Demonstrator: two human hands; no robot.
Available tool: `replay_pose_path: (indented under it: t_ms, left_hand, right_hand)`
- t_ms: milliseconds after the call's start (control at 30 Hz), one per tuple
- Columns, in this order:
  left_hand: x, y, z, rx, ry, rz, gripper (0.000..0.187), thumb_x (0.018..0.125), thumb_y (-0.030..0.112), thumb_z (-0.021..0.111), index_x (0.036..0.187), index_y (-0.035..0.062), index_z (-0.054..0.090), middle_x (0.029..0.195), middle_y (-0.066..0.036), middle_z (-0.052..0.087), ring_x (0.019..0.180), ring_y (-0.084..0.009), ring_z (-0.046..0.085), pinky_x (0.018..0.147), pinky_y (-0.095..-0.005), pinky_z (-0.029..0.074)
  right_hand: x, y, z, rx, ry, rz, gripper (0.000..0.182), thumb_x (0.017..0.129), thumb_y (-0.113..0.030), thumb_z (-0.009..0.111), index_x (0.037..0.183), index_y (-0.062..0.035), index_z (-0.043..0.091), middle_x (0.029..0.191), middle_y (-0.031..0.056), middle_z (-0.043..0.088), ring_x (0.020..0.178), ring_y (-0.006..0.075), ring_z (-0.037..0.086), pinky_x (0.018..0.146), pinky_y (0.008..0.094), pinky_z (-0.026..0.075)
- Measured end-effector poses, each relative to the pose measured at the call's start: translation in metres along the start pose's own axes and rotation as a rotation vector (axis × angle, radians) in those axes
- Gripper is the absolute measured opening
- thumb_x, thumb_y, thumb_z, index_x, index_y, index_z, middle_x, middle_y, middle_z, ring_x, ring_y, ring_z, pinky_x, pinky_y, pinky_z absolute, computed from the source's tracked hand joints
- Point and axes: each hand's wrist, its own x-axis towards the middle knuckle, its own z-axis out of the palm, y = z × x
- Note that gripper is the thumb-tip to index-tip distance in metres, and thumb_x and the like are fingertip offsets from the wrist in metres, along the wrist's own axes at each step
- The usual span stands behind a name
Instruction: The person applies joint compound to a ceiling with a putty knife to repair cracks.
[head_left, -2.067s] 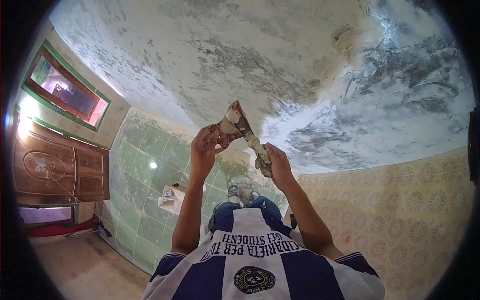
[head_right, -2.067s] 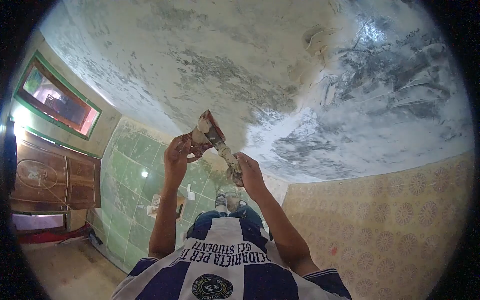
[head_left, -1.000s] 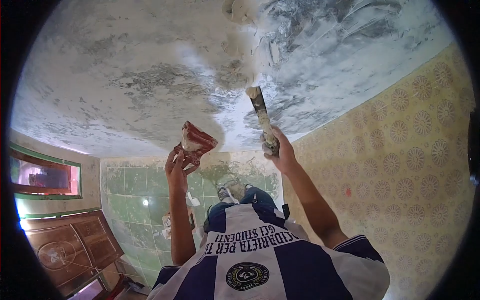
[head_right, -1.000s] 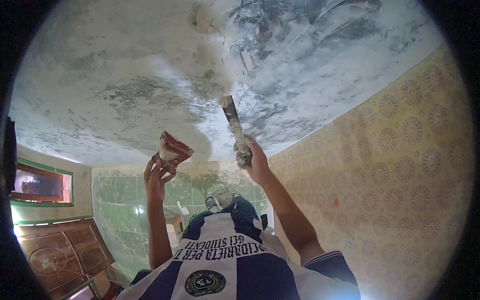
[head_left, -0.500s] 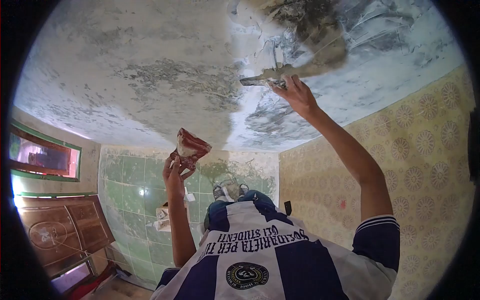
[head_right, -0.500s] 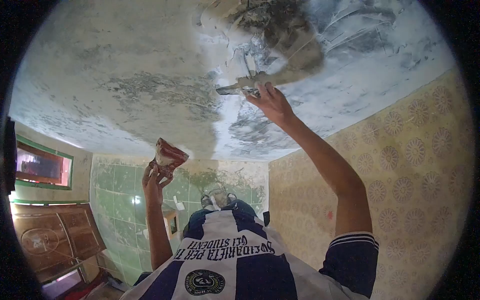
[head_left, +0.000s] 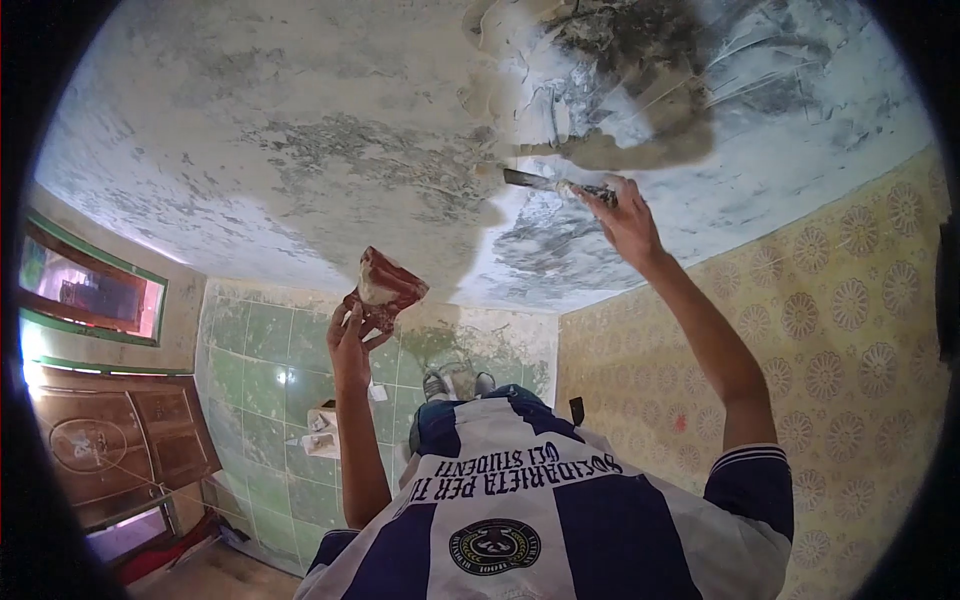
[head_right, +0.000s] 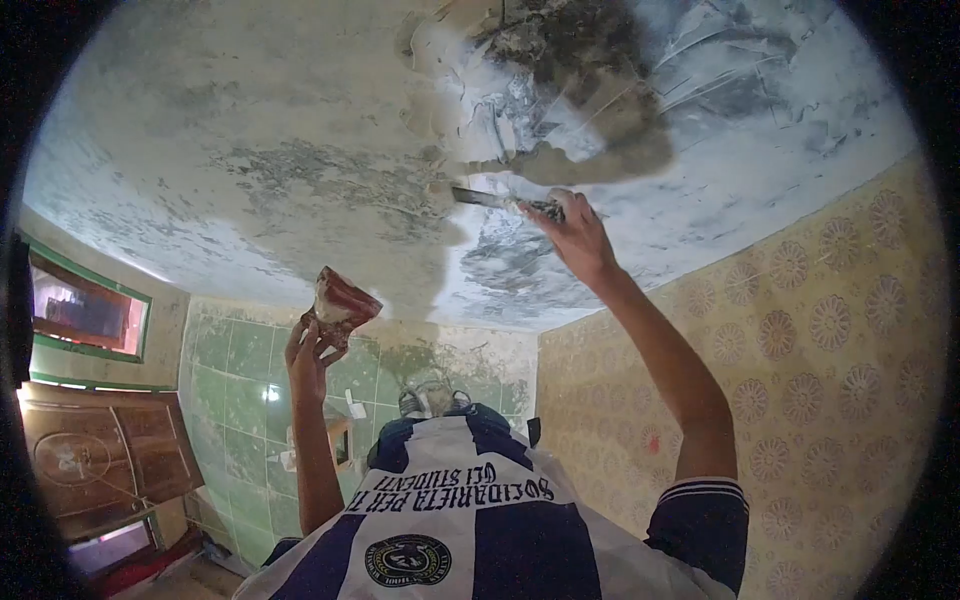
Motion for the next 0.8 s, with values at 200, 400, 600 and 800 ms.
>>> replay_pose_path:
  t_ms: [200,400,600,800]
  left_hand:
    - [0.002,0.014,0.013,-0.058,-0.107,-0.066,0.031,0.101,0.021,0.054,0.126,0.0027,0.057,0.099,-0.006,0.068,0.085,-0.0180,0.072,0.058,-0.0275,0.058]
    - [0.002,0.037,0.035,-0.097,-0.282,-0.144,0.031,0.101,0.018,0.053,0.125,-0.0016,0.057,0.092,-0.004,0.067,0.076,-0.0122,0.069,0.058,-0.0251,0.055]
    - [0.007,0.059,0.037,-0.108,-0.200,-0.125,0.035,0.100,0.020,0.056,0.125,-0.0030,0.056,0.079,-0.003,0.065,0.061,-0.0123,0.062,0.049,-0.0234,0.047]
    - [0.007,0.072,0.023,-0.094,-0.249,-0.037,0.030,0.101,0.020,0.054,0.123,0.0003,0.057,0.084,-0.003,0.067,0.067,-0.0096,0.066,0.048,-0.0232,0.051]
  right_hand:
    - [-0.009,-0.090,0.033,1.019,-0.048,0.276,0.034,0.096,-0.018,0.063,0.127,-0.0063,0.058,0.107,0.0098,0.054,0.095,0.0229,0.053,0.087,0.0362,0.044]
    - [-0.001,-0.148,0.042,1.404,-0.295,0.309,0.035,0.098,-0.021,0.061,0.130,-0.0082,0.056,0.115,0.0063,0.055,0.106,0.0173,0.054,0.093,0.0290,0.043]
    - [-0.007,-0.131,0.052,1.295,-0.307,0.285,0.039,0.097,-0.025,0.063,0.130,-0.0064,0.056,0.116,0.0078,0.054,0.108,0.0196,0.054,0.094,0.0309,0.042]
    - [-0.029,-0.110,0.067,1.235,-0.328,0.451,0.047,0.098,-0.036,0.059,0.133,-0.0047,0.053,0.112,0.0089,0.058,0.108,0.0212,0.054,0.094,0.0347,0.043]
